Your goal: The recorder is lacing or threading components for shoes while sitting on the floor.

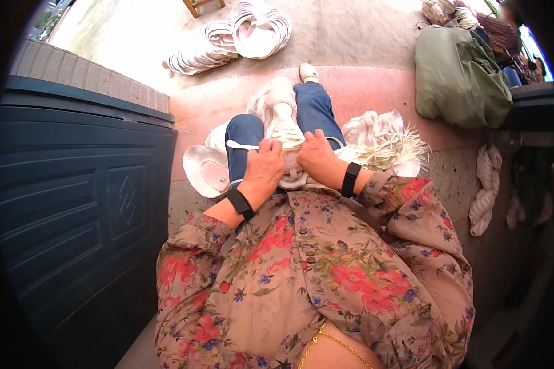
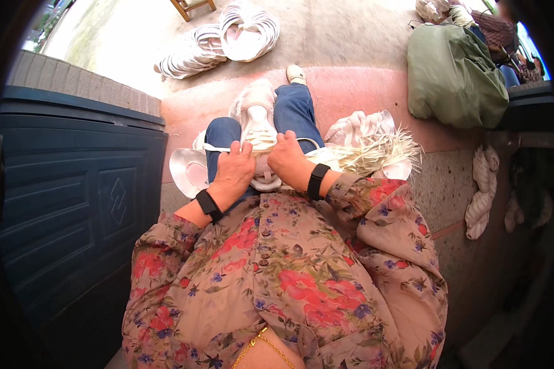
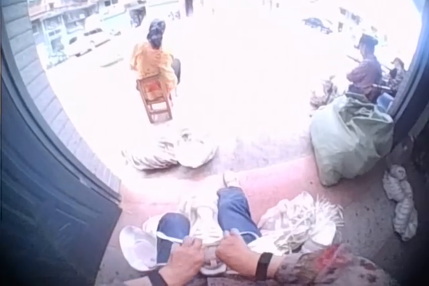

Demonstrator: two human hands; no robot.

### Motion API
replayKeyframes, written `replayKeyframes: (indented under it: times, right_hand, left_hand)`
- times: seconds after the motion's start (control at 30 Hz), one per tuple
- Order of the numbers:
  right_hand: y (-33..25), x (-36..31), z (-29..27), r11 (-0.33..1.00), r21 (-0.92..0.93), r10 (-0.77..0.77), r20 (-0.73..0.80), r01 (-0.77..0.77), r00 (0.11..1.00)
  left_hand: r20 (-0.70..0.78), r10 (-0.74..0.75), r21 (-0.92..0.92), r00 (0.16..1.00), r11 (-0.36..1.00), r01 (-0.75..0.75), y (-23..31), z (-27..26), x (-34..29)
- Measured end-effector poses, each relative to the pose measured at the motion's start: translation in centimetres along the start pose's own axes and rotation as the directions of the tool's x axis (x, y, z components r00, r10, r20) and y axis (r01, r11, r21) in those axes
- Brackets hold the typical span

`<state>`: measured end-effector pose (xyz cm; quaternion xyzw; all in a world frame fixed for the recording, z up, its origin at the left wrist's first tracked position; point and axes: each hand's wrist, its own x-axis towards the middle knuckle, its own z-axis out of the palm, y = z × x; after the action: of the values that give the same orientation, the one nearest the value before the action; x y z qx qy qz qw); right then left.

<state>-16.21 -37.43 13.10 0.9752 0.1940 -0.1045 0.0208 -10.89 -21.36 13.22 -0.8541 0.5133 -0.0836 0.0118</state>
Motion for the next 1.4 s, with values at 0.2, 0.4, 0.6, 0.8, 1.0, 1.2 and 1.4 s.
replayKeyframes:
  times: [0.2, 0.4, 0.6, 0.8, 1.0, 1.2, 1.4]
  right_hand:
    - [0.2, -0.1, 0.4, 0.994, 0.08, 0.093, -0.211, -0.078, 0.973]
    - [1.0, 1.5, -2.0, 0.629, 0.778, 0.489, -0.413, 0.019, 0.768]
    - [3.6, 4.4, -3.5, 0.413, 0.91, 0.567, -0.218, -0.044, 0.795]
    - [4.8, 1.1, 1.2, 0.367, 0.902, 0.742, -0.136, -0.228, 0.657]
    - [6.5, -7.3, 4.1, 0.231, 0.877, 0.812, 0.065, -0.421, 0.58]
    - [4.0, -5.7, 2.0, 0.317, 0.839, 0.738, 0.074, -0.442, 0.671]
    - [2.5, -0.7, -2.9, 0.454, 0.854, 0.56, -0.051, -0.255, 0.827]
  left_hand:
    - [0.052, 0.116, -0.099, 0.992, 0.989, -0.11, -1.2, 0.7, 0.8]
    - [-0.056, -0.372, -0.84, 0.927, 0.519, 0.158, -3.6, -1.6, 2.3]
    - [0.252, -0.462, -0.903, 0.85, 0.204, 0.378, -5.7, -1.6, 5.2]
    - [0.253, -0.648, -0.823, 0.718, 0.245, 0.512, -16.7, 8.8, -3.0]
    - [0.391, -0.851, -0.174, 0.352, 0.307, 0.936, -19.1, 14.1, -18.9]
    - [0.606, -0.751, -0.433, 0.26, -0.037, 0.901, -17.5, 15.4, -20.6]
    - [0.372, -0.842, -0.088, 0.391, 0.387, 0.918, -18.5, 9.1, -16.9]
